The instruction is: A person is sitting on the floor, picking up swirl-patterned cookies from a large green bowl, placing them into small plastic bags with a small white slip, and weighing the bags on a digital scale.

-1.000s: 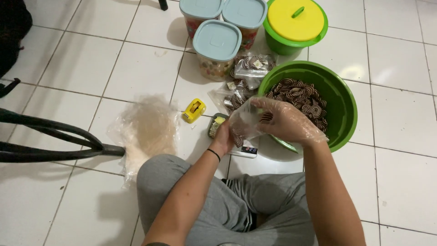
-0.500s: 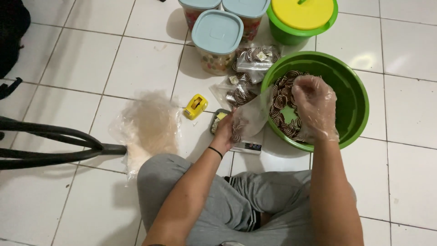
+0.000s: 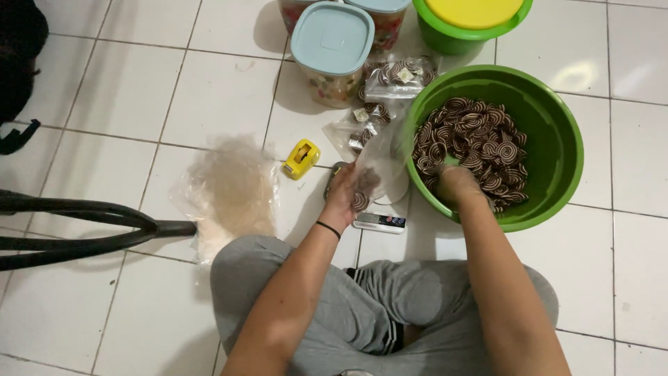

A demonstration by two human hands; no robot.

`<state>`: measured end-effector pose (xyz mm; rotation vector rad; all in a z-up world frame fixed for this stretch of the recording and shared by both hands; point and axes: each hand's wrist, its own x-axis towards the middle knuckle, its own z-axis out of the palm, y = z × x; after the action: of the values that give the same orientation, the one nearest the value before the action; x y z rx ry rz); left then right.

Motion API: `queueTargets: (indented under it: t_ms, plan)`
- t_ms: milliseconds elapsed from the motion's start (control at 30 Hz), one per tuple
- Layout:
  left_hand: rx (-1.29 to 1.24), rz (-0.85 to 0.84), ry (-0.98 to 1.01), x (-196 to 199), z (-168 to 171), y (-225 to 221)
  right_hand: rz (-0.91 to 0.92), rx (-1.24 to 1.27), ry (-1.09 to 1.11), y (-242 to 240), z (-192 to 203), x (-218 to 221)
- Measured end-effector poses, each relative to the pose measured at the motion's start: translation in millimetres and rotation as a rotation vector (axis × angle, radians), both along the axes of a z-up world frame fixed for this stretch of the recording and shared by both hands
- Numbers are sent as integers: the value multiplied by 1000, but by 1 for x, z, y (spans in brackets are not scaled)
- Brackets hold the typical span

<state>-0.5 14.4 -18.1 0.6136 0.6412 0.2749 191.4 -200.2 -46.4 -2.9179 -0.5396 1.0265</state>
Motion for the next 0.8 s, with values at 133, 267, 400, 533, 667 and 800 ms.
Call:
queueTargets:
  t_ms: [133,267,400,533,667,800]
  plan:
    - [-43,-4,-41,5,-4,-2,-89,119,-89,-2,19,-7]
    - [8,-16,-57,-3,23,-6,-272,207,-143,-7,53,-15]
    - [30,-13,-26,2,8,-7,-406,560,-315,-2,180,-58]
    - [56,-13,-15,-1,21,-7,-412,1351,-137,-10,234,-73]
    - [-4,-97,-67,3,2,-8,-381,1525,33,3,267,-89]
    - [-24,-88,-29,-4,14,-12,-266,1398,52,27,281,-109]
